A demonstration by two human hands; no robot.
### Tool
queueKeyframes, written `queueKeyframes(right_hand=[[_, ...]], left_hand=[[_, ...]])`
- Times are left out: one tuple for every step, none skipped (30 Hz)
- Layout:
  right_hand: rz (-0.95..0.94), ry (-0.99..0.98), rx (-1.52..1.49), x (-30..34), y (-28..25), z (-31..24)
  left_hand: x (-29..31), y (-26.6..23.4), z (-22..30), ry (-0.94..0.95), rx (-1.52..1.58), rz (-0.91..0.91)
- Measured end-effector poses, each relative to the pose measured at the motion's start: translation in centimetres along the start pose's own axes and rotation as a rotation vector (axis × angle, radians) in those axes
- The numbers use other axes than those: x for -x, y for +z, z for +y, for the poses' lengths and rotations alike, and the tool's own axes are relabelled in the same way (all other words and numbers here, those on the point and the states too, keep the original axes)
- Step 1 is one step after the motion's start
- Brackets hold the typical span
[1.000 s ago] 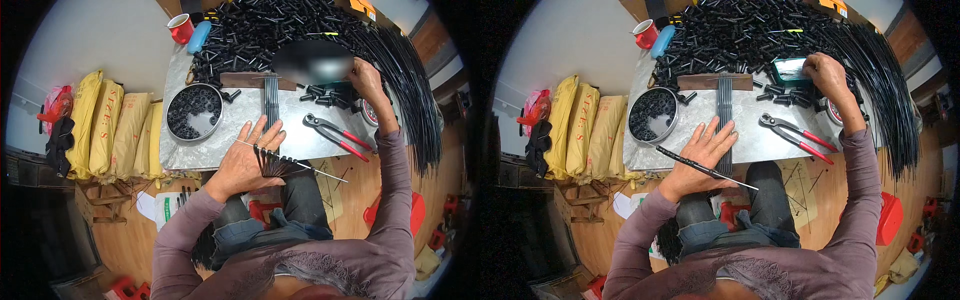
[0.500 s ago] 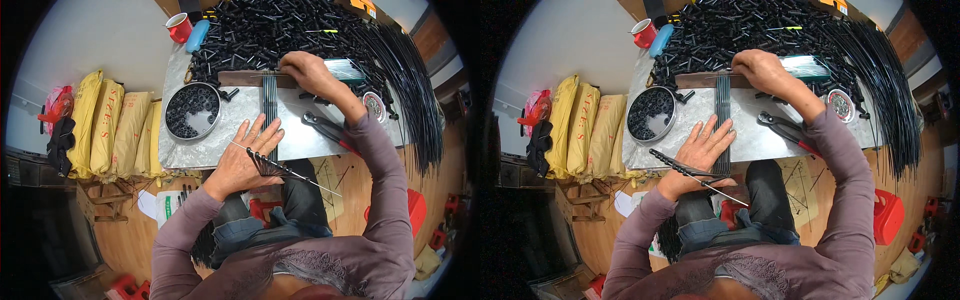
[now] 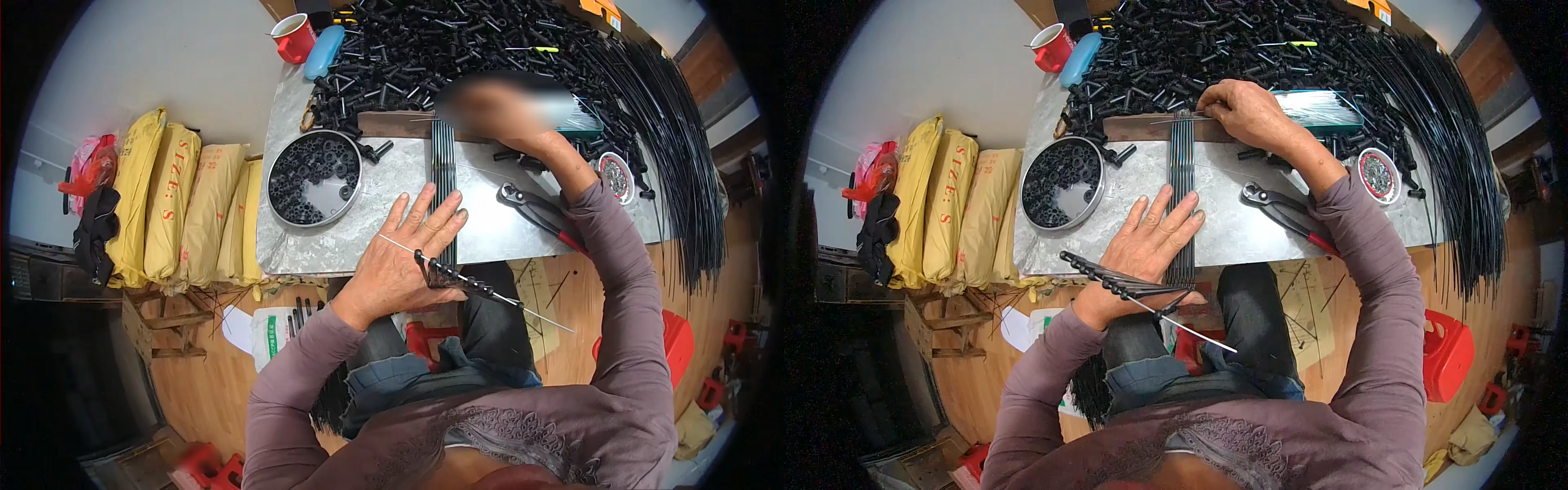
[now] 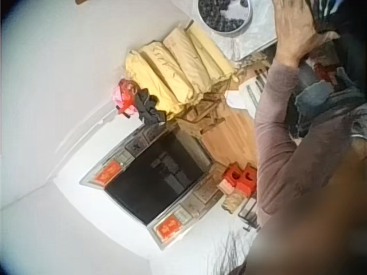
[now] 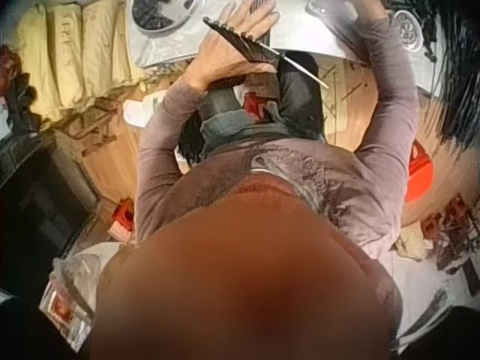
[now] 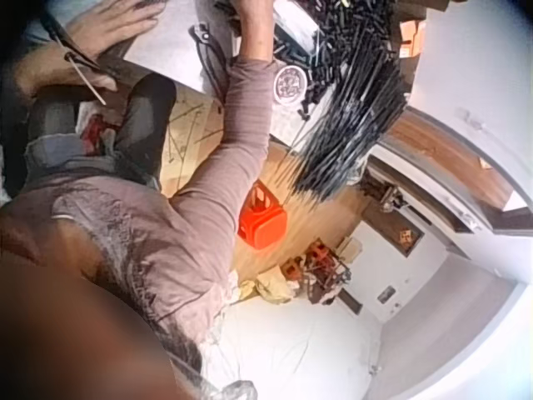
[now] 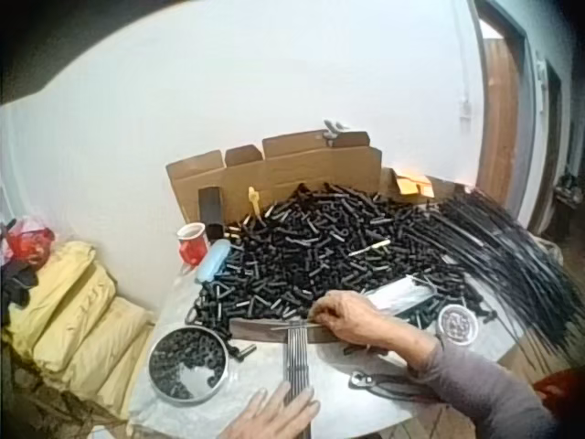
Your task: Bundling several long black cables together using zip ties and cutting the excess zip tie with pliers.
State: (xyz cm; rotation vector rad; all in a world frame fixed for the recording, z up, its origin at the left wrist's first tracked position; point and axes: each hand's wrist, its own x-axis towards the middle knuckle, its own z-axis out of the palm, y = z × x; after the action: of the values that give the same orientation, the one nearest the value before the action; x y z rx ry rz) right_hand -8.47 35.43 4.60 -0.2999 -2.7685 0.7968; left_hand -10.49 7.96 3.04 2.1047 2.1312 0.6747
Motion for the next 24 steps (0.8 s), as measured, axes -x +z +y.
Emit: queueKeyframes(right_hand=[[-0.005, 0.02, -0.01, 0.0, 0.1, -0.1], [-0.005, 0.018, -0.011, 0.0, 0.1, -0.1], [0.006, 0.015, -0.014, 0.0, 0.2, -0.1], [0.018, 0.013, -0.016, 0.0, 0.3, -0.1], [0.017, 0.013, -0.016, 0.0, 0.4, 0.0], [0.031, 0.013, -0.021, -0.1, 0.6, 0.0], [0.046, 0.016, -0.025, -0.1, 0.7, 0.0], [0.047, 0.017, -0.023, -0.1, 0.7, -0.1], [0.079, -0.009, 0.061, -0.2, 0.7, -0.3], [0.109, -0.038, 0.143, -0.3, 0.9, -0.6], [0.108, -0.039, 0.142, -0.4, 0.9, -1.0], [0.095, 0.042, 0.141, -0.4, 0.7, -1.5], [0.081, 0.123, 0.142, -0.5, 0.5, -1.9], [0.081, 0.12, 0.143, -0.4, 0.4, -2.0], [0.066, 0.148, 0.161, -0.3, 0.3, -2.1], [0.05, 0.176, 0.177, -0.2, 0.2, -2.0], [0.05, 0.173, 0.177, -0.2, 0.3, -1.5], [0.065, 0.057, 0.091, -0.3, 0.7, -0.6], [0.081, -0.056, 0.007, -0.3, 0.7, -0.1], [0.081, -0.056, 0.009, -0.2, 0.8, 0.2], [0.073, -0.063, -0.05, -0.1, 0.7, 0.5], [0.064, -0.068, -0.11, -0.1, 0.7, 0.5], [0.063, -0.067, -0.109, -0.2, 0.6, 0.4], [0.029, -0.039, -0.054, -0.3, 0.5, 0.3]], left_hand=[[0.0, 0.0, 0.0, -0.004, 0.002, 0.001], [0.0, 0.0, 0.0, -0.005, 0.0, 0.001], [0.1, 0.1, -0.1, -0.006, -0.002, 0.002], [0.1, 0.2, -0.1, -0.005, -0.003, 0.002], [0.1, 0.1, 0.0, -0.005, -0.003, 0.002], [0.1, 0.0, 0.0, -0.006, -0.009, 0.001], [0.0, 0.0, 0.1, -0.003, -0.013, 0.0], [0.0, 0.0, 0.1, -0.001, -0.012, 0.001], [-0.1, 0.1, 0.1, -0.005, -0.01, -0.003], [0.0, 0.1, 0.0, -0.014, -0.01, -0.008], [0.0, 0.0, 0.0, -0.015, -0.01, -0.007], [0.0, 0.0, -0.1, -0.013, -0.013, -0.009], [0.0, 0.0, -0.1, -0.011, -0.017, -0.008], [0.1, 0.1, -0.1, -0.012, -0.018, -0.005], [0.1, 0.3, -0.1, -0.016, -0.013, -0.002], [0.2, 0.3, -0.1, -0.02, -0.009, 0.001], [0.2, 0.3, -0.1, -0.022, -0.01, 0.003], [0.2, 0.2, 0.0, -0.02, -0.005, 0.007], [0.2, 0.2, 0.0, -0.016, 0.001, 0.012], [0.2, 0.1, 0.0, -0.015, 0.002, 0.014], [0.3, 0.1, 0.0, -0.016, 0.002, 0.016], [0.3, 0.1, 0.0, -0.017, 0.003, 0.016], [0.2, 0.2, -0.1, -0.018, 0.004, 0.017], [0.2, 0.2, -0.1, -0.019, 0.011, 0.008]])
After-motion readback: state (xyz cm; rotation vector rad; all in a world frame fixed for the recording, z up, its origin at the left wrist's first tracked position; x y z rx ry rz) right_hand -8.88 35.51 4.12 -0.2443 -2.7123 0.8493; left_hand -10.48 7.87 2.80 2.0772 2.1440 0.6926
